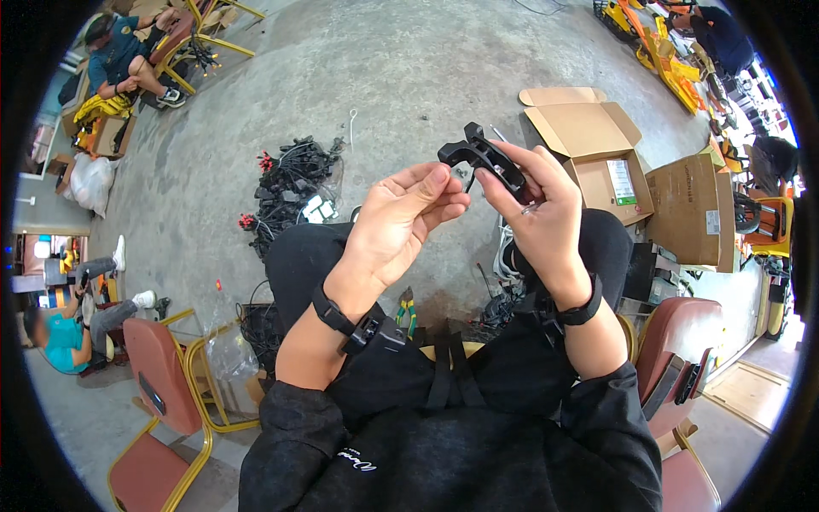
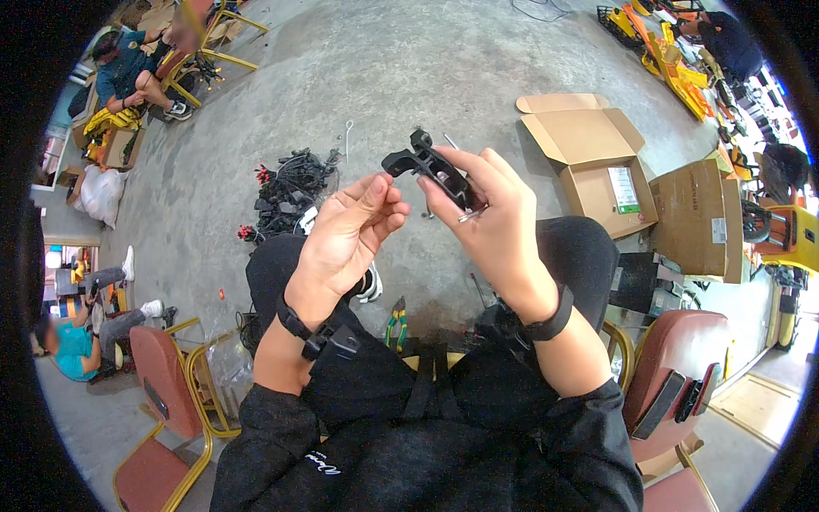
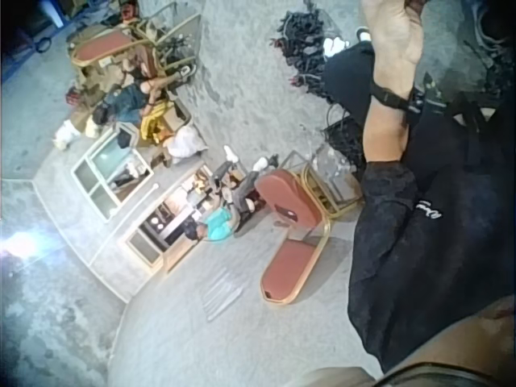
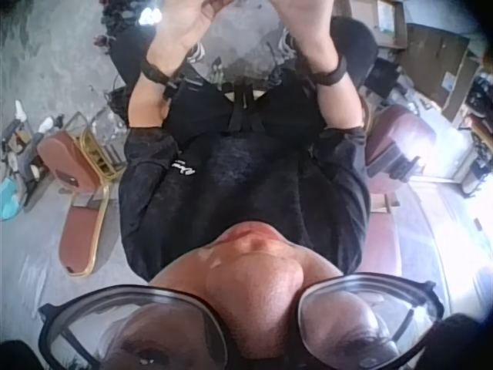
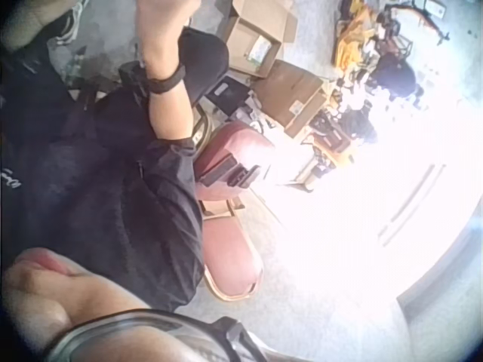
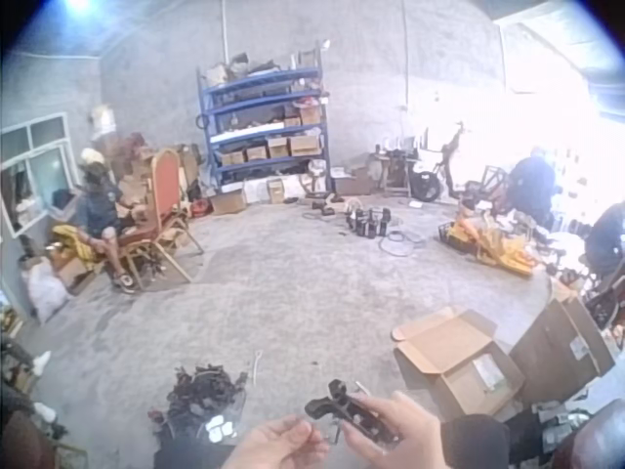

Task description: The person sits on the floor and uses a screwdriver to tighten screws on a small black electronic component. They manipulate the device with both hands, adjusting its position and using the tool to secure parts.

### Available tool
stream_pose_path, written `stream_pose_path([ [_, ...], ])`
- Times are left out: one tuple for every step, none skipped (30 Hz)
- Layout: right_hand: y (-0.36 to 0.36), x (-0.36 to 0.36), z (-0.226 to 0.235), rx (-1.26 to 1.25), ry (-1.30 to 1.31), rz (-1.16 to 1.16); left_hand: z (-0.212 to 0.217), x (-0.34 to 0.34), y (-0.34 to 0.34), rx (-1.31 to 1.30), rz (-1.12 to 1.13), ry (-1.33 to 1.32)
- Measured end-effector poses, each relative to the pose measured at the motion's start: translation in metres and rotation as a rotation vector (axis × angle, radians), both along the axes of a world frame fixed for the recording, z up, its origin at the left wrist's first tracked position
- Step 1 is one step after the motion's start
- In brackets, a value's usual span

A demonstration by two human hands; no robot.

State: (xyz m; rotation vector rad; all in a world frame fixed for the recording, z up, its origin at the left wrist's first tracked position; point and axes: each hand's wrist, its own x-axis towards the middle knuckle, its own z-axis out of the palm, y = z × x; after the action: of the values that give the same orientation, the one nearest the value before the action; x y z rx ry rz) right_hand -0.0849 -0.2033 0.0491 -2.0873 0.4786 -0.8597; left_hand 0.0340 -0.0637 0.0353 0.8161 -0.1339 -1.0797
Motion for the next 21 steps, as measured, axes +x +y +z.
stream_pose_path([
  [0.002,0.000,0.001,-0.044,0.008,-0.004,0.000,-0.002,-0.001,-0.005,0.039,-0.038],
  [0.003,0.000,0.000,-0.101,-0.025,-0.009,0.001,-0.005,-0.003,-0.010,0.078,-0.076],
  [0.004,0.000,-0.002,-0.159,-0.056,-0.017,0.001,-0.007,-0.004,-0.005,0.110,-0.147],
  [0.005,0.000,-0.003,-0.216,-0.088,-0.024,0.002,-0.009,-0.005,0.000,0.142,-0.218],
  [0.006,0.000,-0.003,-0.238,-0.102,-0.029,0.002,-0.012,-0.006,0.005,0.175,-0.290],
  [0.007,0.000,-0.002,-0.258,-0.117,-0.033,0.004,-0.014,-0.007,0.006,0.227,-0.400],
  [0.008,0.000,-0.001,-0.279,-0.131,-0.038,0.007,-0.017,-0.008,0.006,0.278,-0.510],
  [0.009,-0.001,0.001,-0.248,-0.115,-0.045,0.008,-0.019,-0.008,0.006,0.330,-0.620],
  [0.010,-0.002,0.003,-0.214,-0.103,-0.051,0.008,-0.020,-0.006,0.012,0.334,-0.658],
  [0.011,-0.002,0.004,-0.181,-0.090,-0.056,0.008,-0.021,-0.004,0.017,0.337,-0.696],
  [0.012,-0.002,0.005,-0.166,-0.088,-0.060,0.008,-0.021,-0.003,0.021,0.340,-0.733],
  [0.012,-0.002,0.006,-0.153,-0.085,-0.064,0.007,-0.021,-0.003,0.022,0.340,-0.724],
  [0.012,-0.003,0.006,-0.141,-0.082,-0.069,0.006,-0.020,-0.004,0.022,0.340,-0.715],
  [0.011,-0.003,0.006,-0.164,-0.106,-0.063,0.006,-0.021,-0.004,0.022,0.339,-0.707],
  [0.010,-0.002,0.003,-0.183,-0.129,-0.054,0.007,-0.021,-0.006,0.032,0.323,-0.669],
  [0.009,-0.001,0.002,-0.202,-0.153,-0.045,0.009,-0.022,-0.008,0.041,0.306,-0.631],
  [0.007,0.000,0.000,-0.203,-0.156,-0.040,0.010,-0.022,-0.009,0.051,0.289,-0.593],
  [0.006,0.000,0.000,-0.209,-0.159,-0.035,0.010,-0.022,-0.010,0.052,0.261,-0.506],
  [0.005,0.000,0.000,-0.214,-0.163,-0.031,0.011,-0.022,-0.011,0.053,0.233,-0.420],
  [0.004,0.000,0.001,-0.224,-0.149,-0.049,0.010,-0.021,-0.012,0.055,0.204,-0.333],
  [0.004,0.000,0.003,-0.235,-0.134,-0.065,0.009,-0.020,-0.012,0.067,0.174,-0.328],
])
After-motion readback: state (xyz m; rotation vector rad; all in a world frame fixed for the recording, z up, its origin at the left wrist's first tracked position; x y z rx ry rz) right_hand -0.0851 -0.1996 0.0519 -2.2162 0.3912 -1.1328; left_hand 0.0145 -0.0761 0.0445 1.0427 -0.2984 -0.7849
